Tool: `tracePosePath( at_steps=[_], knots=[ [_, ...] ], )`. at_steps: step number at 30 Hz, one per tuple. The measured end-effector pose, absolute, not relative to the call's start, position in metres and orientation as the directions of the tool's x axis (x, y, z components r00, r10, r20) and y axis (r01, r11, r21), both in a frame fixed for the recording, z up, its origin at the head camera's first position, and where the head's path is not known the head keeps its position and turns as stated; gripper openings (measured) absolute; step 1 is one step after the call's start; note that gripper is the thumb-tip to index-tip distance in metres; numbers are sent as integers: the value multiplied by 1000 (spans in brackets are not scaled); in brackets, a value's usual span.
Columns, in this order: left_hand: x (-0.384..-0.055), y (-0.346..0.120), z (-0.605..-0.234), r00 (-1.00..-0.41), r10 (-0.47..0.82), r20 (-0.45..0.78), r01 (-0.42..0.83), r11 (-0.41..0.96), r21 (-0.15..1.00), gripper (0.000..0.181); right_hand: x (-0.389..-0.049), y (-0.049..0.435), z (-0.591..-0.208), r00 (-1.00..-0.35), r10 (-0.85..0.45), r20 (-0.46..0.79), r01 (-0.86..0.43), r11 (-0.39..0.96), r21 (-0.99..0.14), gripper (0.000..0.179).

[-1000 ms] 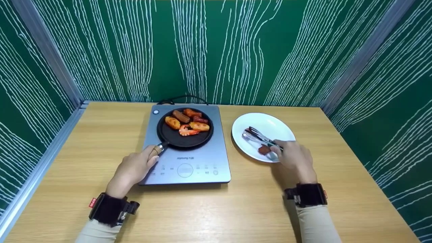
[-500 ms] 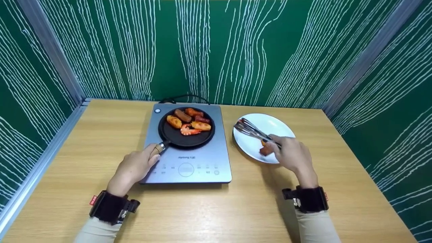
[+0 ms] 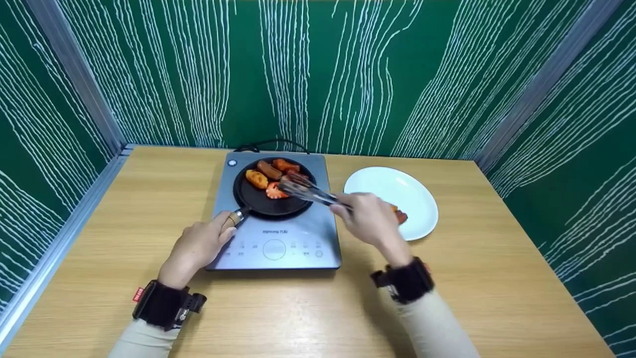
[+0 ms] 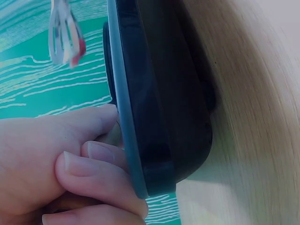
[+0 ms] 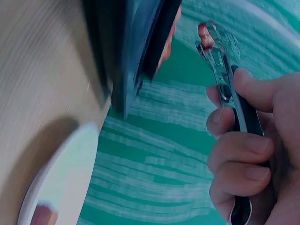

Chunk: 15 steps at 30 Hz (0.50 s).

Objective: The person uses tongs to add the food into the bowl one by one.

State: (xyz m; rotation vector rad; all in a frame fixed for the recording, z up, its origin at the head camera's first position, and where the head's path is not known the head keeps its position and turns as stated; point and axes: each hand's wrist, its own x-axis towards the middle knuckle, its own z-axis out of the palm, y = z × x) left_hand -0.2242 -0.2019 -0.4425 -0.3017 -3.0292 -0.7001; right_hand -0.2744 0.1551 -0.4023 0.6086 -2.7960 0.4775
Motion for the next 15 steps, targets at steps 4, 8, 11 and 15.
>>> tracePosePath(
  at_steps=[4, 8, 11, 15],
  knots=[
    [-224, -201, -442, -982, 179, 56, 186, 880, 438, 26, -279, 123, -401, -897, -372, 238, -425, 871, -244, 34],
    [-224, -202, -441, -984, 170, 52, 176, 878, 445, 24, -283, 96, -400, -909, -373, 185, -408, 886, -221, 41],
    [-224, -202, -441, -984, 171, 54, 177, 877, 447, 23, -285, 80, -400, -915, -368, 167, -397, 894, -208, 42],
    [-225, -202, -442, -985, 168, 44, 170, 876, 452, 25, -287, 66, -404, -917, -363, 165, -392, 895, -210, 41]
  ],
)
